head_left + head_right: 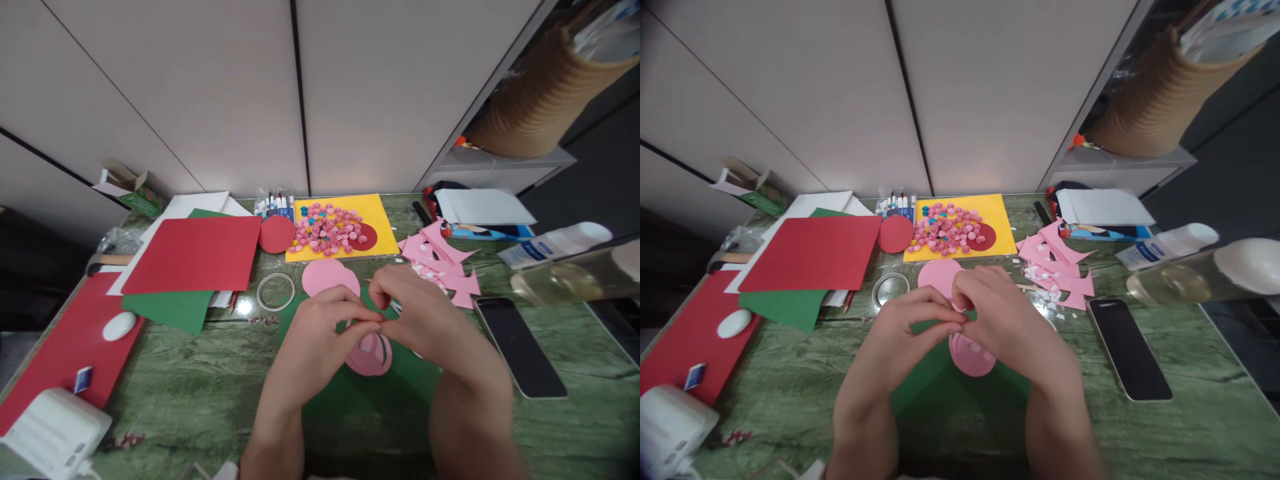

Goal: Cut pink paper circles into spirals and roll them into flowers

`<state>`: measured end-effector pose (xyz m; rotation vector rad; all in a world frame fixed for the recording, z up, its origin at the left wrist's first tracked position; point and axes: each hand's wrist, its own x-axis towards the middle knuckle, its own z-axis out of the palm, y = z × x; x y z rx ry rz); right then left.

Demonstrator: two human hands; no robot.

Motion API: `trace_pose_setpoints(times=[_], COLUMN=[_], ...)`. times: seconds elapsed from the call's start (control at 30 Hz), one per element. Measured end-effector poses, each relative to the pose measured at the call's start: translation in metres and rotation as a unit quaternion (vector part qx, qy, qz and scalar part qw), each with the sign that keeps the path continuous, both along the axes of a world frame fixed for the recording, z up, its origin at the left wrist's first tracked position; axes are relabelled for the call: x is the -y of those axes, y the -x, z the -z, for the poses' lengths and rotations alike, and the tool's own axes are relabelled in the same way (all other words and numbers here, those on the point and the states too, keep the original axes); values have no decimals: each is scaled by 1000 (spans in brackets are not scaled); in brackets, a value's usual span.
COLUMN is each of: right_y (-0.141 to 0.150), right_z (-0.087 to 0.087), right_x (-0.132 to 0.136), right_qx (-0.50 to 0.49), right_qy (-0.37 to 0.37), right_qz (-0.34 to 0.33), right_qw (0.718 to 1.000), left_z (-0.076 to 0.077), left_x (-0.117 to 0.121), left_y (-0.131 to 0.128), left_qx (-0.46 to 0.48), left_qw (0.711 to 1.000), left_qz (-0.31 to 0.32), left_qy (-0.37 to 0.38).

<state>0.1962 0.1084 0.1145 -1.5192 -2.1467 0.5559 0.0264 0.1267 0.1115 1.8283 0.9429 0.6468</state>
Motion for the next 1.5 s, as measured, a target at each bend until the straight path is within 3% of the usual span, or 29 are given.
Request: trace_pose_setpoints(times=[0.4, 0.73, 1.5], right_y=[1, 0, 4], right_z=[0, -8, -7], right_x=[3, 4, 3], right_qx=[-3, -57, -109], right_qy=[10, -12, -108], right_qz=[-20, 49, 32], right_qw=[1000, 997, 988], left_z=[-3, -2, -2], left_x=[-2, 0, 3], left_y=[4, 2, 1], left_qx=[-7, 39, 101], left_qw=[999, 993, 983], left_qz=[29, -107, -143], left_qy=[-10, -39, -60])
